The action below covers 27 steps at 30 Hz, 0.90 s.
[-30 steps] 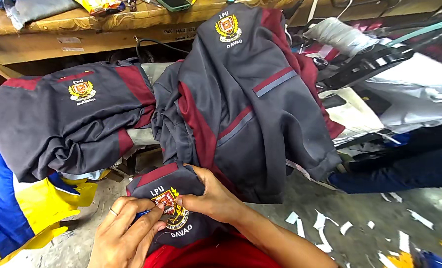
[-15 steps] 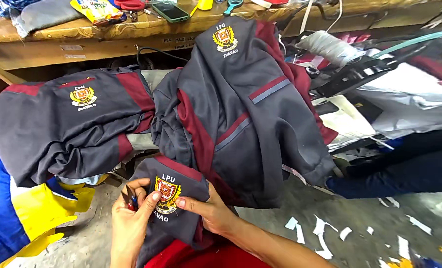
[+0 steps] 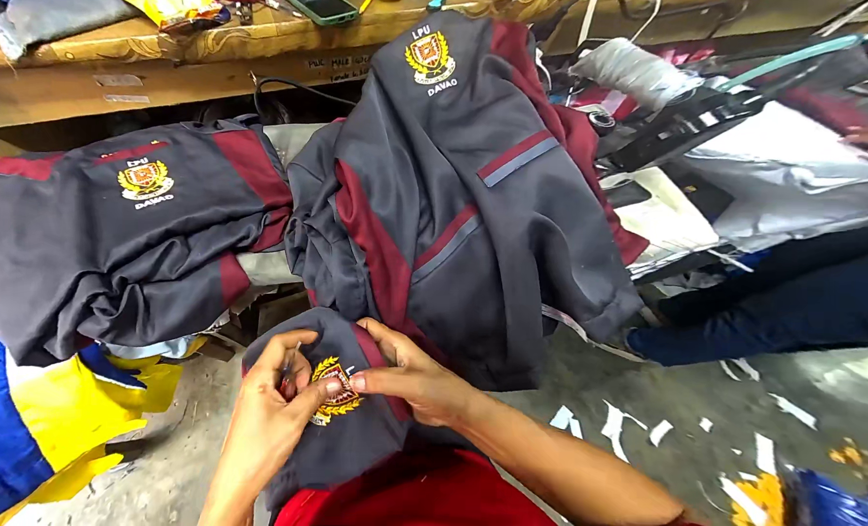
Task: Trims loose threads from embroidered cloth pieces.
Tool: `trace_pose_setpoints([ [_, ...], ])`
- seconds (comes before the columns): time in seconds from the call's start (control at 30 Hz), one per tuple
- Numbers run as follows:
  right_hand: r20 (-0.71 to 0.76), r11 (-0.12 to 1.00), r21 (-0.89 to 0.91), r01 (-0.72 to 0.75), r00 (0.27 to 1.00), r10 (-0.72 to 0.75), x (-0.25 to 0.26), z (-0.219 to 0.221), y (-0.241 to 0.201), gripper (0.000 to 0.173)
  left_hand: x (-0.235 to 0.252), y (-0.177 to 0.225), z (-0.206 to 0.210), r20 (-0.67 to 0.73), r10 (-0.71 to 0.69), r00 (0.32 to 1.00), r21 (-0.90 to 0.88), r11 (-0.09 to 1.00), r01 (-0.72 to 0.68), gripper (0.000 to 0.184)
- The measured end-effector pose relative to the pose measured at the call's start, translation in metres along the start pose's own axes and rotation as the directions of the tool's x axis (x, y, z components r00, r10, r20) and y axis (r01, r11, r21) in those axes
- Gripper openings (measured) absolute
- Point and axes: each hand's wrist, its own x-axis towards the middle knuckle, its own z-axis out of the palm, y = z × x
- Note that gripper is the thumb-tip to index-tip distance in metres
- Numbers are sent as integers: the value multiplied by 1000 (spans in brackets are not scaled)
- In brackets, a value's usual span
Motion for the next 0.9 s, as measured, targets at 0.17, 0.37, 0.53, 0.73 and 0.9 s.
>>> trace_pose_setpoints([
  [0.17,-125,971,-178,161,975,-185,-2,12,4,30,-34,21,-13,-126,64,990,161,986,-43,42],
  [0.37,-182,938,-210,275,932,-314,-1,21,-2,27,-70,35,5,-157,54,986,159,987,-28,37],
  [0.53,-188,924,-221,312,916,-354,-2,27,-5,28,-75,33,16,-176,98,980,294,955,-43,34],
  [0.73,-180,914,-248,322,912,-370,-4,27,-6,28,-76,27,18,-201,110,973,234,970,-62,34],
  [0.9,-170,916,-247,315,917,-361,-4,28,-8,29,-76,24,16,-206,136,969,237,968,-86,31],
])
